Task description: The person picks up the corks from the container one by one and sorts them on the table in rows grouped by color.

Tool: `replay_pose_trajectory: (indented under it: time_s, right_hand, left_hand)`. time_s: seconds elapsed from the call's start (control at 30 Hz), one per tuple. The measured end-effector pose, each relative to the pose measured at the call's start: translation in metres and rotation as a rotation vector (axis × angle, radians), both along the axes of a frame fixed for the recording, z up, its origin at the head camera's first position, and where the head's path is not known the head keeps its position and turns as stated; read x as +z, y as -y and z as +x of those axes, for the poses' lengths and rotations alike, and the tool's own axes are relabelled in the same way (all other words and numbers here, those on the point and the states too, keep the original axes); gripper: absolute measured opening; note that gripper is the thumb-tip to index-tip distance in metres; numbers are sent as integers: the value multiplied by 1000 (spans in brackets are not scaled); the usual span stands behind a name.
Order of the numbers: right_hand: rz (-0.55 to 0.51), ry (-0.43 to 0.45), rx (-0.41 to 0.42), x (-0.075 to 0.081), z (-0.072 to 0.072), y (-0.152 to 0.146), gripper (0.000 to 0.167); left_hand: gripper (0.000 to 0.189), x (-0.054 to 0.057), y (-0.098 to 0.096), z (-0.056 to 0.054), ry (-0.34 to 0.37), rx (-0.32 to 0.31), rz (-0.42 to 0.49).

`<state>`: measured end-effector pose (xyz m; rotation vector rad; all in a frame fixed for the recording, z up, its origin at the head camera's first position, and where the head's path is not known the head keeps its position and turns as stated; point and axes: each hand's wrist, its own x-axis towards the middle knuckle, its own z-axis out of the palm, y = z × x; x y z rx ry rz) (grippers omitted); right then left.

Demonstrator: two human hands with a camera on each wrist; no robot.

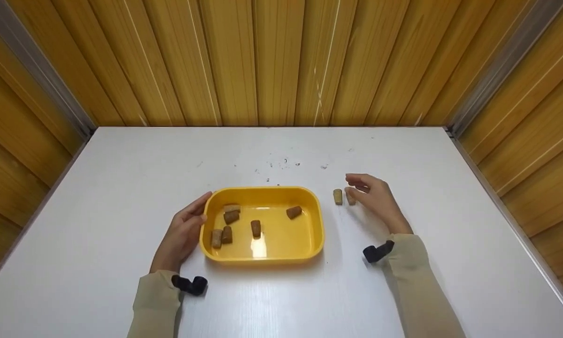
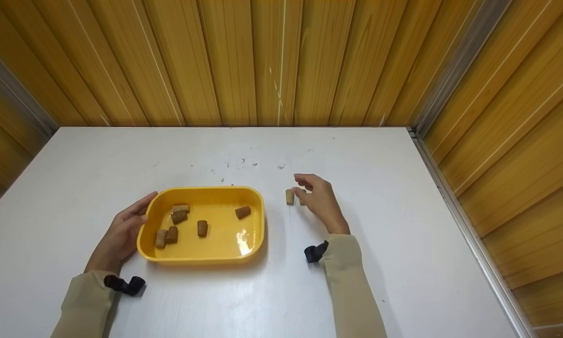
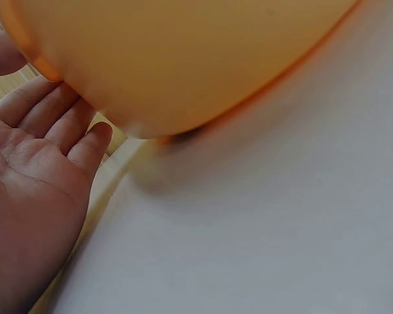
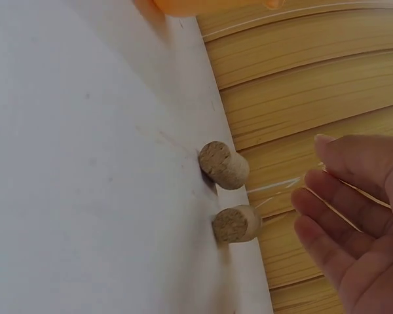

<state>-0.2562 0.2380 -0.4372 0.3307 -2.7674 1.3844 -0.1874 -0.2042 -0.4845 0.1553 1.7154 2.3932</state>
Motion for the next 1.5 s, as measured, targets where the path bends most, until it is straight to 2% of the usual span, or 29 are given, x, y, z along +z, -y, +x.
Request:
replay_pose_trajectory:
  time_s: [0.17, 0.5, 0.7, 0.93, 1.2, 1.5]
  right_hand:
    - [16, -12, 21, 15, -2, 7, 41]
    - [67, -57, 145, 43, -7, 25, 37]
    - [80, -25, 237, 60, -8, 42, 37]
    - [147, 12, 344, 76, -12, 67, 35]
    - [174, 95, 442, 82, -19, 94, 33]
    - [224, 100, 551, 78, -19, 131, 31]
  left_hand:
    - [58, 0, -1, -1, -7, 3, -3]
    - [59, 1, -3, -4, -10, 9, -10]
    - [59, 0, -4, -5, -13, 11, -12]
    - [59, -1, -3, -6, -19, 11, -9]
    - [60, -1, -3, -6, -28, 2, -4]
    - [58, -1, -2, -4, -4, 11, 6]
